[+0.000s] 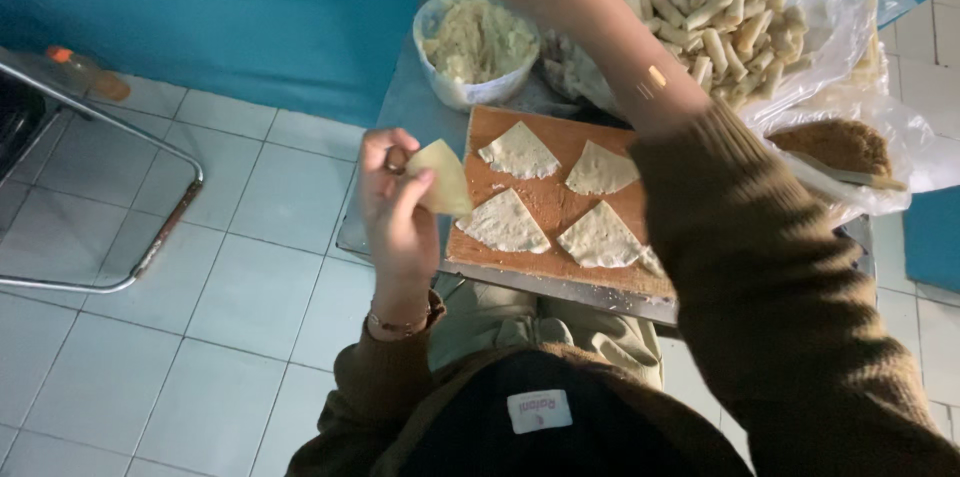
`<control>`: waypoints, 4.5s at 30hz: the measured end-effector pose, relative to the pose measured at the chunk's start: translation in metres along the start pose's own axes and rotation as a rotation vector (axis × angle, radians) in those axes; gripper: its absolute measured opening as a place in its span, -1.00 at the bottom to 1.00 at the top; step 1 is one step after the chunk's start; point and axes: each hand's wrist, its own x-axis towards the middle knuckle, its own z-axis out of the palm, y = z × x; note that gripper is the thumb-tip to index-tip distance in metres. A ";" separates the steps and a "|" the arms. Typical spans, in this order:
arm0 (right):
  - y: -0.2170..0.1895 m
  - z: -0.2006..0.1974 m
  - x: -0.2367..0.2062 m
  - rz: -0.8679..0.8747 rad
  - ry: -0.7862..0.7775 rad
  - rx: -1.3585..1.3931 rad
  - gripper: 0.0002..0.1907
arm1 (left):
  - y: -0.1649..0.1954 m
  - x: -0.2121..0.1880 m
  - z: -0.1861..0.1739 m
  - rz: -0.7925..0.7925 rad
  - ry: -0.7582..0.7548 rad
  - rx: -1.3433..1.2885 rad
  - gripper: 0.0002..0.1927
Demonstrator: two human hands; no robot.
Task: The person sits at a table and folds triangular dough wrappers on a wooden board, pressing the folds flat. They then use a wooden spoon to scoop brown filling from a bag and place a portion onto each wrapper, and pinch the filled wrappers closed into stuffed pastries one at a time.
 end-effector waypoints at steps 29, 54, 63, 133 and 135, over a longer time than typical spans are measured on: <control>-0.129 -0.076 -0.286 0.138 0.215 0.212 -0.87 | -0.003 -0.067 0.049 -0.096 -0.560 0.410 -0.43; -0.086 -0.037 -0.316 0.725 0.566 2.064 -0.69 | -0.012 -0.059 0.027 -0.278 -0.372 -0.356 -0.64; -0.064 -0.047 -0.336 0.742 0.617 1.972 -0.68 | 0.032 -0.031 0.017 -0.189 -0.245 0.011 -0.62; 0.032 -0.056 -0.277 0.307 -0.055 -0.563 -0.82 | -0.004 -0.016 -0.040 0.564 -0.152 1.471 -0.82; 0.033 -0.055 -0.278 0.304 -0.028 -0.556 -0.82 | -0.004 -0.016 -0.040 0.563 -0.154 1.463 -0.82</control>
